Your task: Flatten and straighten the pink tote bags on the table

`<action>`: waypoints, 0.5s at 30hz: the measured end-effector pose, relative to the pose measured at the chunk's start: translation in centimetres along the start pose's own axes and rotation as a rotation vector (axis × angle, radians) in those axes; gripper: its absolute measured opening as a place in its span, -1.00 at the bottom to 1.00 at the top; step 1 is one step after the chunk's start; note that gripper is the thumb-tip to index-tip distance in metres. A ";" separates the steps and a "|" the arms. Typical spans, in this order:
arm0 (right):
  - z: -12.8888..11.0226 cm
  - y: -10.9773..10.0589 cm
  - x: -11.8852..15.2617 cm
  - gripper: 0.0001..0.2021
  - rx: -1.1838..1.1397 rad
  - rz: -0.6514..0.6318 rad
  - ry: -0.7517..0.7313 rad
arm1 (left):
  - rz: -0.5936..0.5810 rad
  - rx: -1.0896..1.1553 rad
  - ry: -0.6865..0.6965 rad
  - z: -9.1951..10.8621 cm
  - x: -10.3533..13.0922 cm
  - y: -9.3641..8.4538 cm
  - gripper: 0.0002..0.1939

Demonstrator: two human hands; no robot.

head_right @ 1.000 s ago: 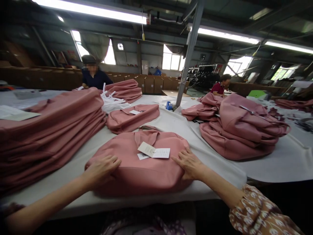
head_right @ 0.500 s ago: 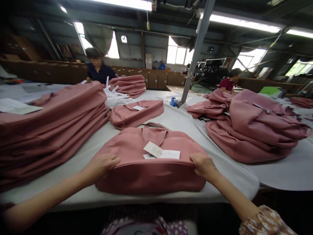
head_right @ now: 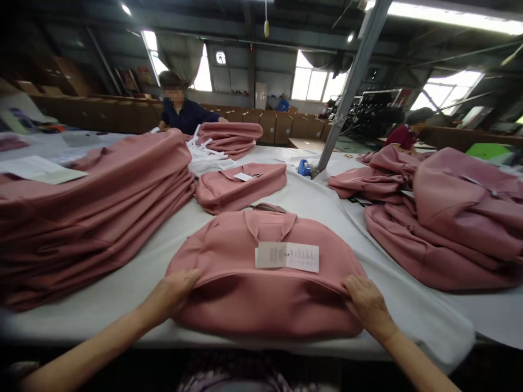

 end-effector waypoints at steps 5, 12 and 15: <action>0.1 -1.9 -3.9 -0.75 -0.055 -0.222 0.055 | -0.053 0.165 0.166 3.8 -4.1 -5.1 -0.48; -2.9 -4.3 -8.0 -0.24 -0.092 -0.489 0.078 | -0.053 0.093 0.248 14.0 -8.4 -6.0 -0.57; -4.1 -1.8 -8.5 -0.38 -0.052 -0.446 0.189 | -0.049 0.058 0.223 14.3 -10.1 -4.2 -0.79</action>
Point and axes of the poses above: each hand's wrist, its own x-axis away from the middle knuckle, its own y-axis out of the palm, z = x × y, the point moved 3 cm from there along -x, towards the middle knuckle, and after that the axes turned 5 degrees about -x, right-handed, at the moved point
